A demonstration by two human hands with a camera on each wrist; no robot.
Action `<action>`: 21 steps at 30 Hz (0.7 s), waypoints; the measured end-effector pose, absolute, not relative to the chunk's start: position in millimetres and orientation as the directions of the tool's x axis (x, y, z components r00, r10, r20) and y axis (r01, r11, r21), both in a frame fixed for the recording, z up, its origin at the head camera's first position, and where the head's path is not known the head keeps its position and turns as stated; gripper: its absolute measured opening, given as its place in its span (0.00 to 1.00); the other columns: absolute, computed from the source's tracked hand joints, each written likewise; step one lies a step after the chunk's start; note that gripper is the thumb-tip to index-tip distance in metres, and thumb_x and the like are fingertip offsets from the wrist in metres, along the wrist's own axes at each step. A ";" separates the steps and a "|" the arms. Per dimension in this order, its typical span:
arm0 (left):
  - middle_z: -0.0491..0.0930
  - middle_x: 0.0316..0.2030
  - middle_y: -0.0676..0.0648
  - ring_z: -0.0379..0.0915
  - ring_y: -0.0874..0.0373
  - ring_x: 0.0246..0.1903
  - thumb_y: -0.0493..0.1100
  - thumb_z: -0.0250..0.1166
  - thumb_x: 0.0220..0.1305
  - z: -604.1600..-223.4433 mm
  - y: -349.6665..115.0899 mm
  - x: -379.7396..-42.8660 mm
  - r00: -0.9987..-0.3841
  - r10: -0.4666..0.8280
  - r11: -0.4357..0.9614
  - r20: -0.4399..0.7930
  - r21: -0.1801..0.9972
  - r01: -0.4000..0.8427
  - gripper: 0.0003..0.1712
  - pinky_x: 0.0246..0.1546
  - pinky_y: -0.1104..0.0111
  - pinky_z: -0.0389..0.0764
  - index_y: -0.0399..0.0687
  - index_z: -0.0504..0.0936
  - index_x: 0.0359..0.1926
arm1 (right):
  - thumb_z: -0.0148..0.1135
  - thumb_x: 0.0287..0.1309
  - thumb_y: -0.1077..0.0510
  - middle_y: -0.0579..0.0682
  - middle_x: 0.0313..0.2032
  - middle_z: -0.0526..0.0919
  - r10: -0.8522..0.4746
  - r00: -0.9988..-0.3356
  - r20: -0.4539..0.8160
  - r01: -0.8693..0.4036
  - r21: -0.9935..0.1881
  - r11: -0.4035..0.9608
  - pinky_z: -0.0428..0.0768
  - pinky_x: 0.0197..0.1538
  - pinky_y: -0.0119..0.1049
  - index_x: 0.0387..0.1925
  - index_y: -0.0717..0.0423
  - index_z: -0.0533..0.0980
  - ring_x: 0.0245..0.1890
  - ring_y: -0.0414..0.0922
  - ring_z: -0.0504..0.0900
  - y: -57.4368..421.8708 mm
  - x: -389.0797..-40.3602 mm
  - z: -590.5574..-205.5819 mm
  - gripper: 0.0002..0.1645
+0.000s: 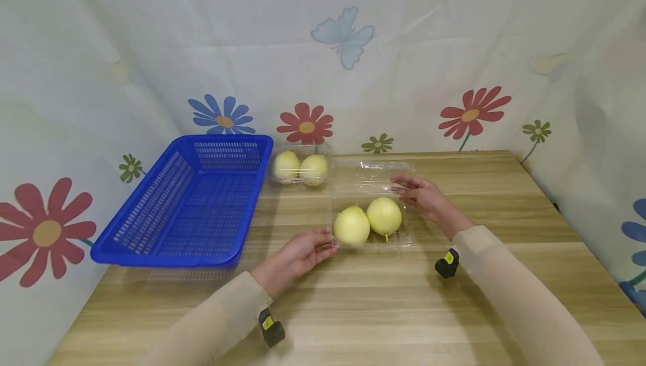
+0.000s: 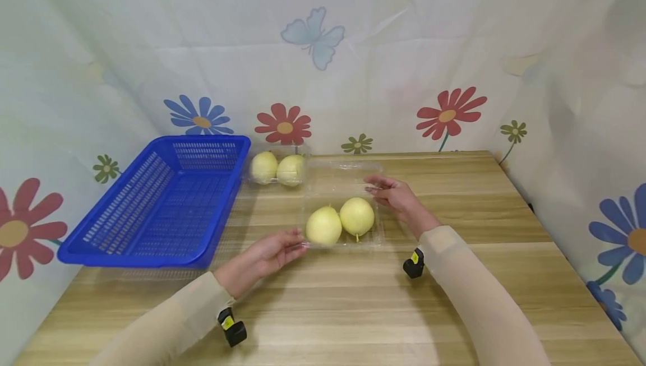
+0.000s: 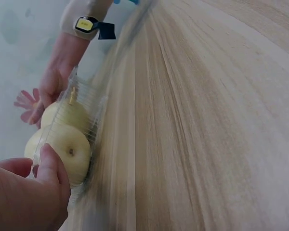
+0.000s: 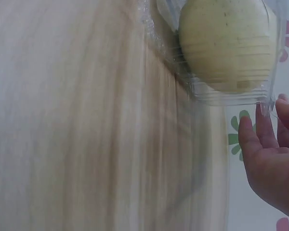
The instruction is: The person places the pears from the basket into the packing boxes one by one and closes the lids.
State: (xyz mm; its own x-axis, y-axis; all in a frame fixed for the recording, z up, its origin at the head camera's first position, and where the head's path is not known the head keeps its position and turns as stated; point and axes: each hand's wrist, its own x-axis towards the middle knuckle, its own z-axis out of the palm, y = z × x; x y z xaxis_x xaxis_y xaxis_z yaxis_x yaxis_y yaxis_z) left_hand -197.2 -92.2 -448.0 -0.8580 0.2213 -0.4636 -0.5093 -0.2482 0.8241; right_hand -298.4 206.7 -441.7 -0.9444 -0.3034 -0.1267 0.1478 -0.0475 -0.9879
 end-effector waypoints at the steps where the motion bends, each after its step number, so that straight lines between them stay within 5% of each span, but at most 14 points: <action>1: 0.82 0.32 0.46 0.84 0.62 0.31 0.25 0.52 0.71 -447.6 -91.9 -197.5 -0.857 0.226 -0.249 -0.464 0.823 -0.511 0.24 0.42 0.77 0.87 0.25 0.65 0.66 | 0.51 0.73 0.69 0.29 0.45 0.83 -0.309 -0.944 -0.116 0.133 -0.991 -0.031 0.81 0.52 0.22 0.41 0.36 0.83 0.46 0.26 0.83 207.7 -298.2 -441.5 0.24; 11: 0.81 0.33 0.45 0.85 0.60 0.31 0.25 0.51 0.71 -447.3 -93.9 -200.4 -0.854 0.222 -0.268 -0.471 0.812 -0.518 0.26 0.41 0.77 0.87 0.24 0.62 0.69 | 0.44 0.72 0.73 0.28 0.44 0.85 -0.328 -0.942 -0.063 0.063 -0.998 0.011 0.82 0.54 0.21 0.47 0.42 0.79 0.45 0.23 0.83 214.8 -293.1 -438.9 0.26; 14: 0.81 0.34 0.44 0.85 0.61 0.31 0.25 0.50 0.72 -447.9 -94.0 -201.2 -0.850 0.235 -0.279 -0.472 0.805 -0.524 0.28 0.42 0.77 0.87 0.25 0.60 0.71 | 0.43 0.71 0.74 0.26 0.45 0.84 -0.321 -0.946 -0.053 0.040 -0.998 0.046 0.81 0.54 0.20 0.54 0.52 0.79 0.46 0.23 0.82 214.0 -291.2 -437.9 0.24; 16: 0.81 0.35 0.43 0.85 0.61 0.31 0.25 0.50 0.73 -448.3 -93.7 -201.6 -0.846 0.246 -0.286 -0.473 0.798 -0.530 0.29 0.42 0.77 0.87 0.25 0.57 0.72 | 0.42 0.69 0.75 0.37 0.53 0.86 -0.303 -0.952 -0.053 0.016 -0.992 0.123 0.79 0.49 0.18 0.56 0.56 0.79 0.50 0.28 0.82 213.1 -290.4 -437.2 0.26; 21: 0.78 0.35 0.44 0.84 0.60 0.31 0.26 0.48 0.74 -448.8 -94.4 -201.2 -0.840 0.260 -0.298 -0.475 0.789 -0.538 0.31 0.43 0.77 0.87 0.26 0.54 0.74 | 0.40 0.65 0.77 0.62 0.73 0.69 -0.295 -0.955 -0.003 -0.098 -0.939 0.329 0.76 0.69 0.40 0.59 0.70 0.75 0.72 0.57 0.71 212.9 -287.2 -437.0 0.25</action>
